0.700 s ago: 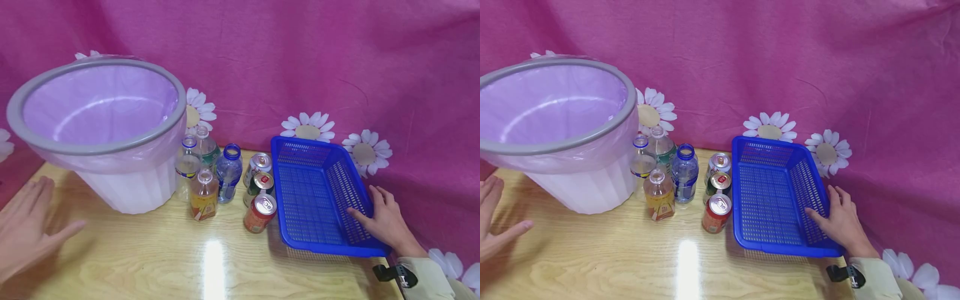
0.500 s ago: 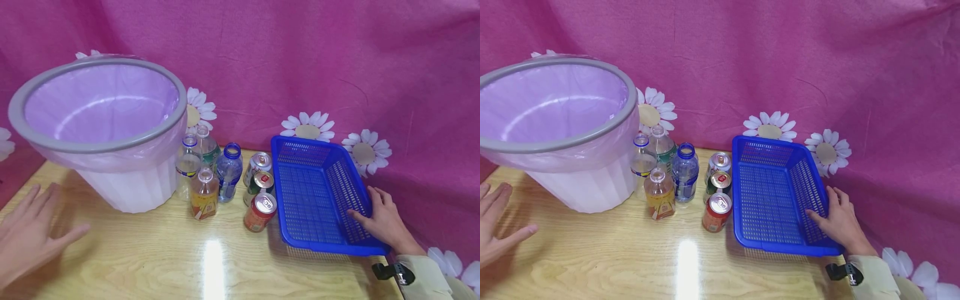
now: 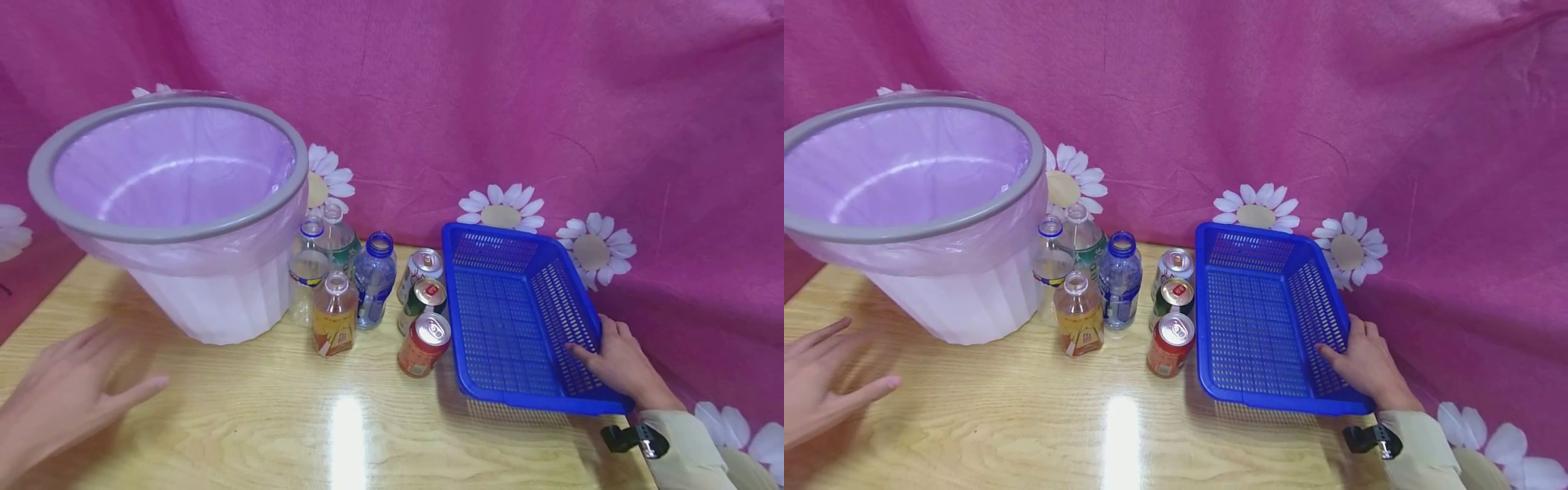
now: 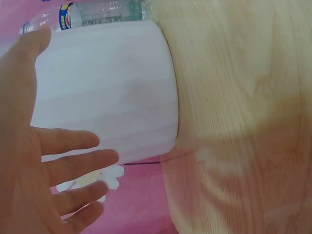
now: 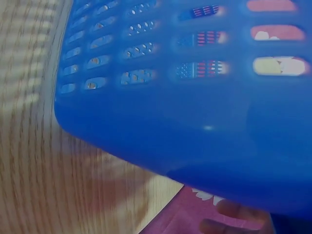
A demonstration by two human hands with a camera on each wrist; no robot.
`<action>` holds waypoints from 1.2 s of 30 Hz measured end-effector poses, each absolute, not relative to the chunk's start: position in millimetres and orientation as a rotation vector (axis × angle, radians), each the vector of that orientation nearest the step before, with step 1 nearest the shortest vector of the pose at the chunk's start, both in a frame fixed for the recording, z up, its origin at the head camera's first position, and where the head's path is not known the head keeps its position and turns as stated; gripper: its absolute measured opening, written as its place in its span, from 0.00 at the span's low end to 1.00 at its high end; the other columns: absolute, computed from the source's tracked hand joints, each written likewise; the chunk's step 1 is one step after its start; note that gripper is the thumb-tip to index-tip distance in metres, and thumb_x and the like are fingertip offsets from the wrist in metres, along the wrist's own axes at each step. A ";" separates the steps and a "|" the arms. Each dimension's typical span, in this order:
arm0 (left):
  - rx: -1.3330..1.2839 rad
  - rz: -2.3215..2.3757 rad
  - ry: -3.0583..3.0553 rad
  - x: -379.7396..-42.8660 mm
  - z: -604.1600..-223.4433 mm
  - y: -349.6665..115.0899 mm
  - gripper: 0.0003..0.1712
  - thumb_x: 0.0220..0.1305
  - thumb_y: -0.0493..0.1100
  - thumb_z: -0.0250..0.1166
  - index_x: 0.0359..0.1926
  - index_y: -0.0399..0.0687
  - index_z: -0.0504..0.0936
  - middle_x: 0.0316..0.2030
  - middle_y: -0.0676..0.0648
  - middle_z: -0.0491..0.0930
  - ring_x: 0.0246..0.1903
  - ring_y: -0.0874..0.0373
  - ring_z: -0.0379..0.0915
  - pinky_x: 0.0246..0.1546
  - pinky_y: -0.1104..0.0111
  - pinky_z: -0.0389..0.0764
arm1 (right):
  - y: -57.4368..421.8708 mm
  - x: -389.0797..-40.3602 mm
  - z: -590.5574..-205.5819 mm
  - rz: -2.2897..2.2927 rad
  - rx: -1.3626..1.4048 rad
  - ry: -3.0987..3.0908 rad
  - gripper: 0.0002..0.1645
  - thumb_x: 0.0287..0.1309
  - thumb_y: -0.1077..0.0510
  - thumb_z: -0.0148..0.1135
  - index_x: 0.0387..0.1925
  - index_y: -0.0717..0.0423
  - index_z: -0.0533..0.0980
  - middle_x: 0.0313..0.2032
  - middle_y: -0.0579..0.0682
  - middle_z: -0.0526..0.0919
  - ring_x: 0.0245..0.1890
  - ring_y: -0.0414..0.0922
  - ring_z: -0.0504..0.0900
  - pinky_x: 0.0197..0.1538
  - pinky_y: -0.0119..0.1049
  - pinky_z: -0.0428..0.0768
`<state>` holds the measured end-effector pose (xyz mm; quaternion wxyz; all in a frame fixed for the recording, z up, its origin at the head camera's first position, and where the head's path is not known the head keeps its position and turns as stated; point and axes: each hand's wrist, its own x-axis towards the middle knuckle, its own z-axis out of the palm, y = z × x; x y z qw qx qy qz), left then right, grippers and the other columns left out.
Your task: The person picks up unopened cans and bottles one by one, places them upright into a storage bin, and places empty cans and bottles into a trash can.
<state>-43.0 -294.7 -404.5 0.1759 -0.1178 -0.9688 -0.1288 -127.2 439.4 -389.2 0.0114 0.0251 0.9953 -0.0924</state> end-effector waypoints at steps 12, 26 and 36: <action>-0.541 -0.444 -2.621 -43.0 -406.4 -263.4 0.29 0.36 0.58 0.79 0.44 0.58 0.83 0.39 0.51 0.85 0.42 0.50 0.79 0.48 0.60 0.70 | 439.7 -129.5 -386.6 -0.296 0.147 3.062 0.38 0.59 0.46 0.60 0.49 0.78 0.63 0.37 0.71 0.74 0.36 0.63 0.77 0.40 0.58 0.76; -0.673 -0.593 -2.634 -38.5 -408.1 -225.3 0.40 0.48 0.52 0.75 0.64 0.57 0.73 0.56 0.48 0.80 0.54 0.50 0.72 0.66 0.94 0.40 | 437.7 -129.5 -387.0 -0.321 0.166 3.070 0.35 0.60 0.46 0.58 0.48 0.76 0.62 0.36 0.69 0.73 0.35 0.64 0.72 0.39 0.54 0.72; -0.651 -0.704 -2.638 -48.0 -404.1 -199.6 0.42 0.53 0.51 0.73 0.69 0.56 0.67 0.62 0.48 0.75 0.61 0.48 0.69 0.67 0.92 0.40 | 438.4 -128.8 -388.0 -0.297 0.148 3.117 0.34 0.58 0.46 0.59 0.45 0.75 0.63 0.36 0.69 0.73 0.37 0.64 0.69 0.40 0.54 0.66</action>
